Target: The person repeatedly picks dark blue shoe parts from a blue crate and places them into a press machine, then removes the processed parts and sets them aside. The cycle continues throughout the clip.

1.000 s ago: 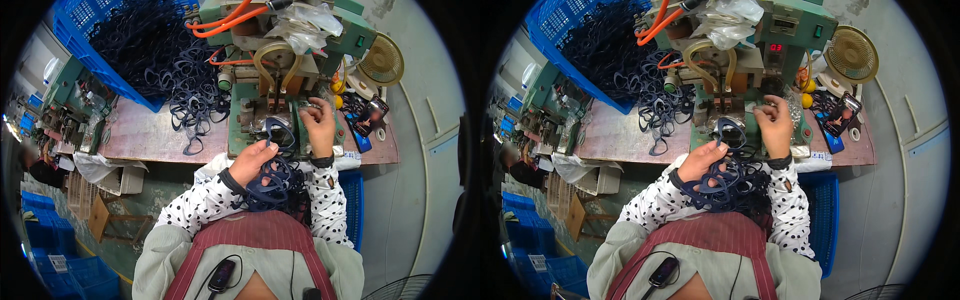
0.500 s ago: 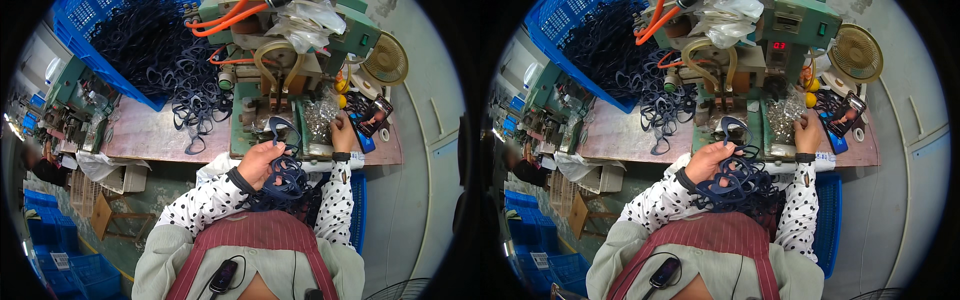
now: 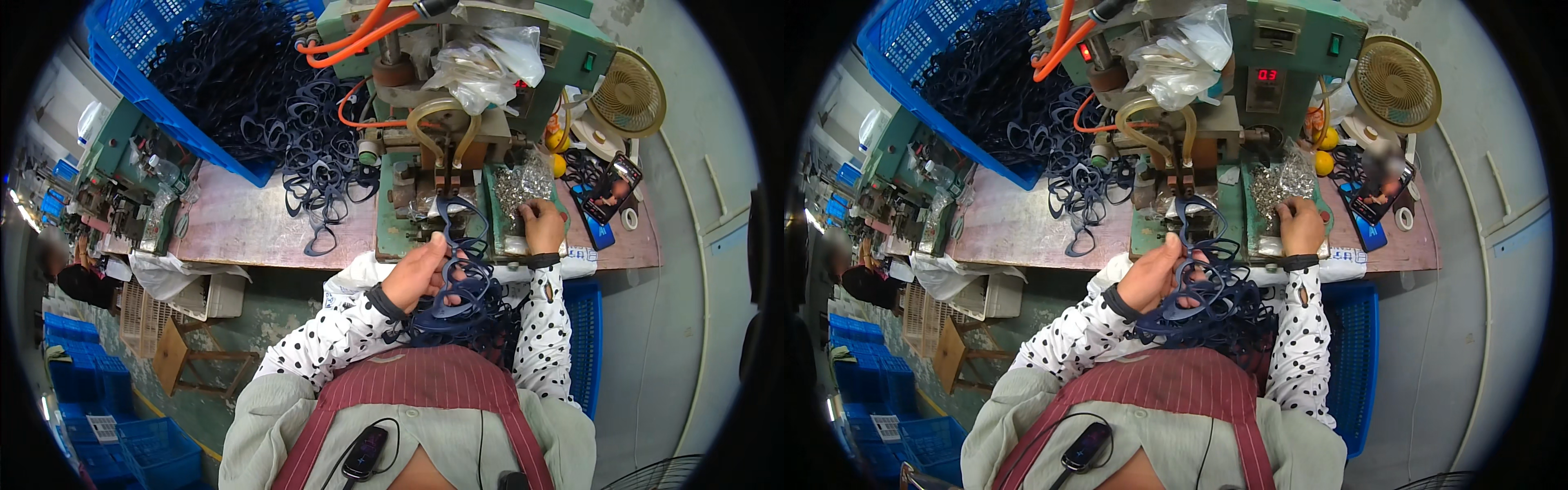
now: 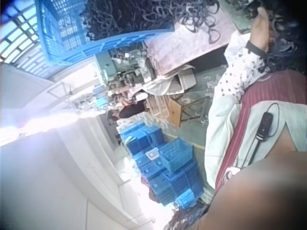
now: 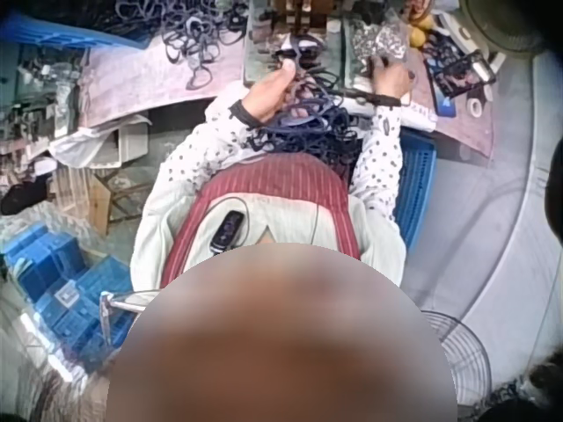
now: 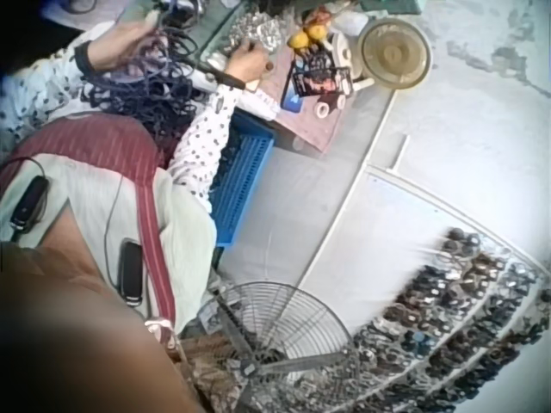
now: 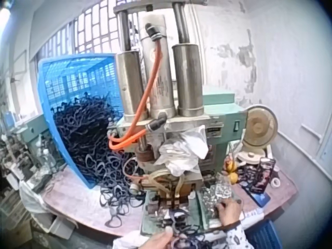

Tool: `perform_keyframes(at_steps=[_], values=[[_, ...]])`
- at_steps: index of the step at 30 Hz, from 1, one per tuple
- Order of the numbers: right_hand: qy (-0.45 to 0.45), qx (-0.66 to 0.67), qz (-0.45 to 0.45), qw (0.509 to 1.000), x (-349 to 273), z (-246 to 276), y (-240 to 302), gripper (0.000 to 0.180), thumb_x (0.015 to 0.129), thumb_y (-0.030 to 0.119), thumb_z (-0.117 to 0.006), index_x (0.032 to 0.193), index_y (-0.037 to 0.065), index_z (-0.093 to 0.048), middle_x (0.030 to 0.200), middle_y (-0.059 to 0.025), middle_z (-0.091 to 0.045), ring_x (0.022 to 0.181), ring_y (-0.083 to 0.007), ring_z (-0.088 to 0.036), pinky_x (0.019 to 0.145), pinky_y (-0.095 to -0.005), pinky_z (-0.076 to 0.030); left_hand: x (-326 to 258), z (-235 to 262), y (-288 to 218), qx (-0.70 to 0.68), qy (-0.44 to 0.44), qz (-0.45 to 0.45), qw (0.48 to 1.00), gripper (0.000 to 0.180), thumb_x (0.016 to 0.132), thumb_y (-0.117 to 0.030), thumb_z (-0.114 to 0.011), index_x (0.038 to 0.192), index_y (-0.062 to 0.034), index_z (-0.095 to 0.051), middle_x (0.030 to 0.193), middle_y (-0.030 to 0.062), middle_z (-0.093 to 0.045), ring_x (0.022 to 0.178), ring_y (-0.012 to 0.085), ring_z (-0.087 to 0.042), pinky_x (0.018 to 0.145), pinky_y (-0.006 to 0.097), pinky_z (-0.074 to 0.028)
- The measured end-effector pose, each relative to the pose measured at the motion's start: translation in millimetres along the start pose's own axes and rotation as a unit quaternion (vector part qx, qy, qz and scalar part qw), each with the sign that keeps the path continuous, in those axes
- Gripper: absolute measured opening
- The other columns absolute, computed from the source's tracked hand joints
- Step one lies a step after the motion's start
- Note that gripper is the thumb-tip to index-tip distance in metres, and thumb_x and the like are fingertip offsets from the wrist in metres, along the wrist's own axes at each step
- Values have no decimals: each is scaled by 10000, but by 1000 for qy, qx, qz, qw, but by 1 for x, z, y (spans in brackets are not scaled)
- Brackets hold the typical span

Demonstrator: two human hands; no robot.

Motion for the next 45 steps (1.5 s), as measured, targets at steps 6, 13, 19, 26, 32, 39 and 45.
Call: perform_keyframes(at_steps=[6,13,19,26,32,39,45], values=[[-55,130,-29,990,-1,14,0,129,838,169,-667,865,42,-668,804,-128,-671,708,-280,-642,654,-362,-494,-19,18,5,259,45,-142,954,364,1022,-296,-458,1231,-29,-591,943,30,-604,797,142,-524,776,254,-439],[-78,89,-8,993,-6,10,-8,129,855,153,-647,930,60,-695,844,-144,-695,760,-289,-680,686,-367,-518,-50,-22,-23,460,20,-386,799,221,825,-100,-711,1018,-27,-631,1142,139,-594,1026,262,-553,917,341,-428],[-53,101,-37,993,-5,10,-2,161,832,117,-682,984,62,-684,796,-136,-696,719,-265,-685,651,-341,-521,-33,-17,14,178,-7,-258,950,431,869,-42,-675,1252,-15,-478,1108,57,-601,1023,140,-569,916,302,-455],[1,264,-19,964,-2,22,53,100,838,35,-676,929,-3,-689,782,-11,-665,703,-79,-585,635,-218,-461,-36,-26,-3,182,-52,-358,914,273,946,-231,-620,1097,-5,-643,1021,59,-613,967,148,-569,868,285,-434],[131,413,6,901,-10,39,136,136,797,32,-683,928,-3,-702,773,26,-643,641,-31,-497,581,-189,-393,-23,-24,7,176,-7,-302,937,363,956,-275,-593,1146,33,-621,1127,95,-616,1055,187,-567,940,333,-427],[180,401,10,898,-15,24,158,290,762,33,-716,1028,-19,-613,764,12,-630,633,-22,-466,550,-185,-367,-17,-28,22,122,53,-239,962,328,978,-122,-535,1249,61,-515,1148,156,-645,842,186,-653,781,302,-513],[148,367,5,918,-9,20,163,484,697,116,-770,1099,-12,-534,791,-97,-703,624,-134,-599,578,-263,-462,-17,-28,13,122,56,-275,952,278,952,-105,-593,1194,33,-588,1103,105,-619,861,148,-626,731,251,-499]])
Point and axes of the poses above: each hand's wrist, its own x-axis towards the middle knuckle, its own z-axis out of the back of the hand, y = z × x, the point moved 8 cm from there along x, towards the middle knuckle
